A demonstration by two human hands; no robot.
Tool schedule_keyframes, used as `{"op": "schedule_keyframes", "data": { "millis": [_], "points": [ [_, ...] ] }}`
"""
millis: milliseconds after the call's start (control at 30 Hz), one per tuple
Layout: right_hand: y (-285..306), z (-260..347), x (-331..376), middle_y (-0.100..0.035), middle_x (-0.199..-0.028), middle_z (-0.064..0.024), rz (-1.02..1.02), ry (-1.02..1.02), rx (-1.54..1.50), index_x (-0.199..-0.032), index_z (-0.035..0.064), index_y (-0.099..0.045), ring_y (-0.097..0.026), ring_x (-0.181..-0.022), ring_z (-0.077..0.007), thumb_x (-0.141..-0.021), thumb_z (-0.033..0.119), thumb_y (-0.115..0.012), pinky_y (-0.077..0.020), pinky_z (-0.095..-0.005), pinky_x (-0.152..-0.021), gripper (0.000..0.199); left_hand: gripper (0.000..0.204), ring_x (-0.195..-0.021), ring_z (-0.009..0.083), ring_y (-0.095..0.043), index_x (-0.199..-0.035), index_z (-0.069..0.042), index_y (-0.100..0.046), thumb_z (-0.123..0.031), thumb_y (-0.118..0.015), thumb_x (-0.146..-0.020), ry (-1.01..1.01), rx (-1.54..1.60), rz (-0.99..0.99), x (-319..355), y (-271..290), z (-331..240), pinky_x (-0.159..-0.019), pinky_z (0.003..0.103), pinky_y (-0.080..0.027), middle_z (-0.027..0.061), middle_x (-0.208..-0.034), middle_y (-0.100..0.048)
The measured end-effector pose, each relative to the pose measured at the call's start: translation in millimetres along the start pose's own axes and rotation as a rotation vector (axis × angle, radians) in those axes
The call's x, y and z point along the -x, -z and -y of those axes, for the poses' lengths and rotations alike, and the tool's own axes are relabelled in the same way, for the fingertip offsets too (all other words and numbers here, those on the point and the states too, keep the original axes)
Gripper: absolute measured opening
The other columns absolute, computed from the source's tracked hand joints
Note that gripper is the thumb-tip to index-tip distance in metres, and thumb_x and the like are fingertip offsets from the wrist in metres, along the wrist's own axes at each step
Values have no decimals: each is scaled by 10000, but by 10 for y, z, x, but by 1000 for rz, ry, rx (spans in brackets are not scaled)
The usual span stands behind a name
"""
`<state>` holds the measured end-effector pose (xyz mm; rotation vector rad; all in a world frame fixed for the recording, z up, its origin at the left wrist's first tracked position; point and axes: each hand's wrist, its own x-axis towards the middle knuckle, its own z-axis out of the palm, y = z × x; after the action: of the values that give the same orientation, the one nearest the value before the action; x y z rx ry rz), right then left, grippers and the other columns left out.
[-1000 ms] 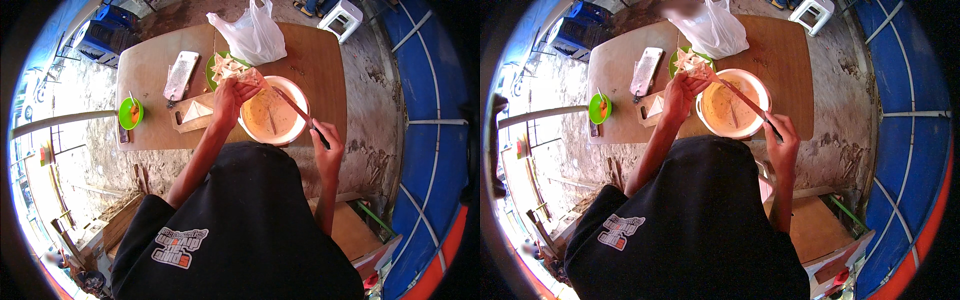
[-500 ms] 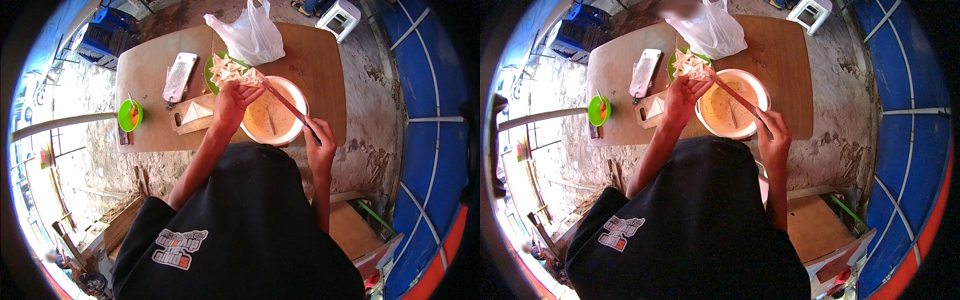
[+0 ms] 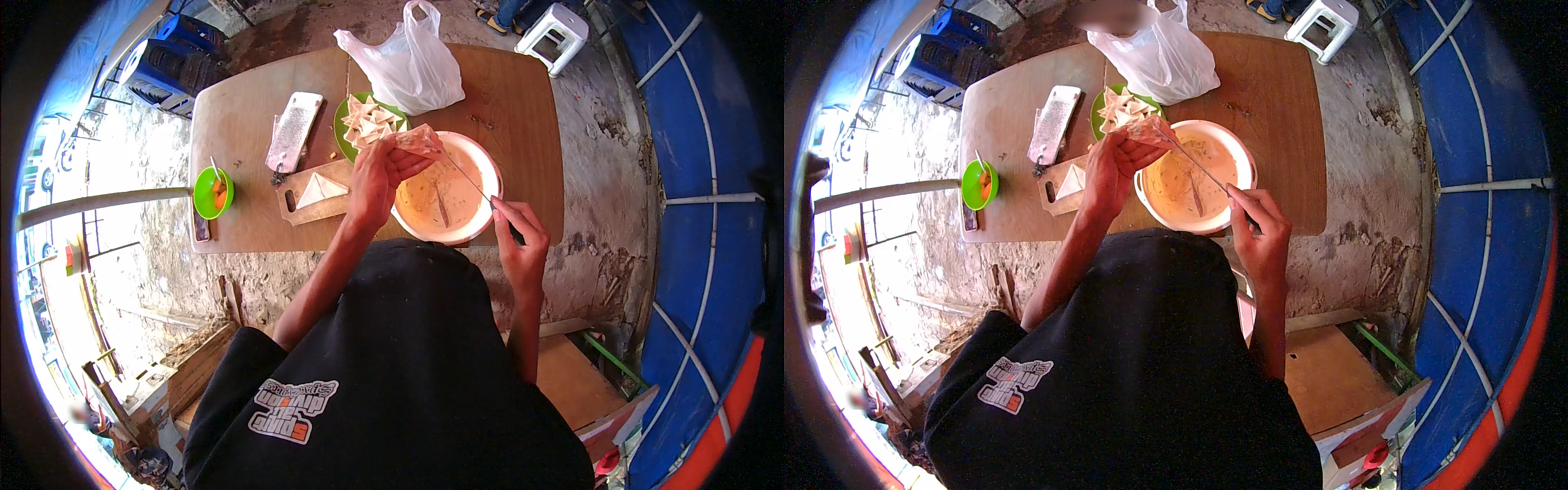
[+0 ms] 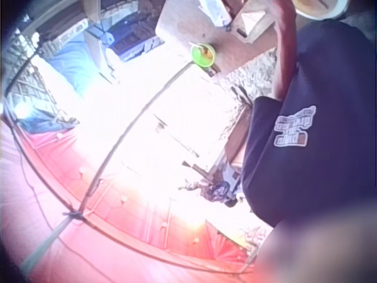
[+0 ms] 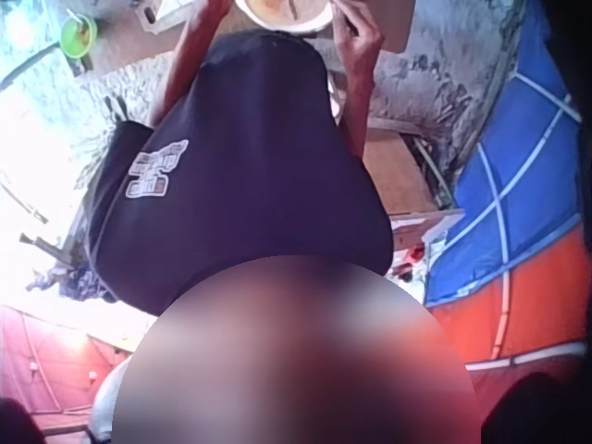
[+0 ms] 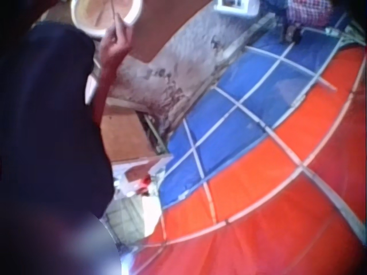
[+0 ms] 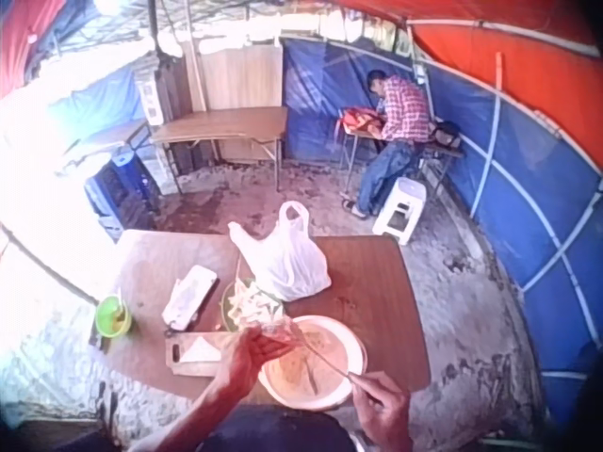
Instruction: The person repeatedly scoops a paste from a bowl with a knife and spreads it onto small triangular wrappers, then folds each wrapper and places it on a plate. The process is repeated for multiple units.
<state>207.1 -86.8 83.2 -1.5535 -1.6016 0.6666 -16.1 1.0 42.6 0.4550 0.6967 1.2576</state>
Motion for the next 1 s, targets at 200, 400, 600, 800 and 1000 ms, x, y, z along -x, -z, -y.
{"op": "schedule_keyframes", "data": {
  "millis": [200, 400, 600, 800, 1000],
  "points": [
    [-21, 8, -27, -662, -886, -88, -43, 41, -17, -1084, 30, -701, -642, -795, -160, -894, 29, -605, -491, -271, -682, 213, 336, -1022, 357, -652, -1073, 103, -509, -187, -348, -1015, 8, 17, 3, 9, -31, -19, -954, 444, -517, 285, -1101, -626],
    [-3, 7, 13, -639, -927, -82, -45, 20, 38, -1095, 50, -704, -647, -854, -180, -881, 23, -627, -502, -280, -732, 229, 300, -1031, 363, -643, -1039, 87, -495, -170, -345, -999, 62, 100, -16, -22, -28, -9, -979, 452, -502, 299, -1105, -616],
    [27, -124, 68, -624, -952, -81, -89, 43, 29, -1091, 34, -702, -604, -873, -175, -869, 3, -643, -484, -290, -768, 232, 284, -1047, 353, -635, -1029, 81, -493, -154, -340, -981, 79, 165, -6, -42, 18, -69, -1017, 440, -477, 299, -1123, -606],
    [73, -146, 83, -627, -960, -87, -117, 53, 17, -1091, 42, -705, -611, -874, -179, -864, -2, -644, -487, -287, -767, 239, 230, -1036, 371, -633, -994, 61, -471, -128, -345, -969, 81, 155, -10, -58, 42, -74, -1022, 457, -473, 303, -1103, -603],
    [-124, -130, 54, -618, -956, -81, -113, 82, 0, -1111, 69, -702, -621, -860, -181, -867, 8, -648, -488, -292, -747, 257, 161, -1072, 400, -603, -948, 43, -443, -99, -369, -957, 181, 302, 4, -46, 12, 35, -1026, 470, -471, 310, -1084, -585]
  ]
}}
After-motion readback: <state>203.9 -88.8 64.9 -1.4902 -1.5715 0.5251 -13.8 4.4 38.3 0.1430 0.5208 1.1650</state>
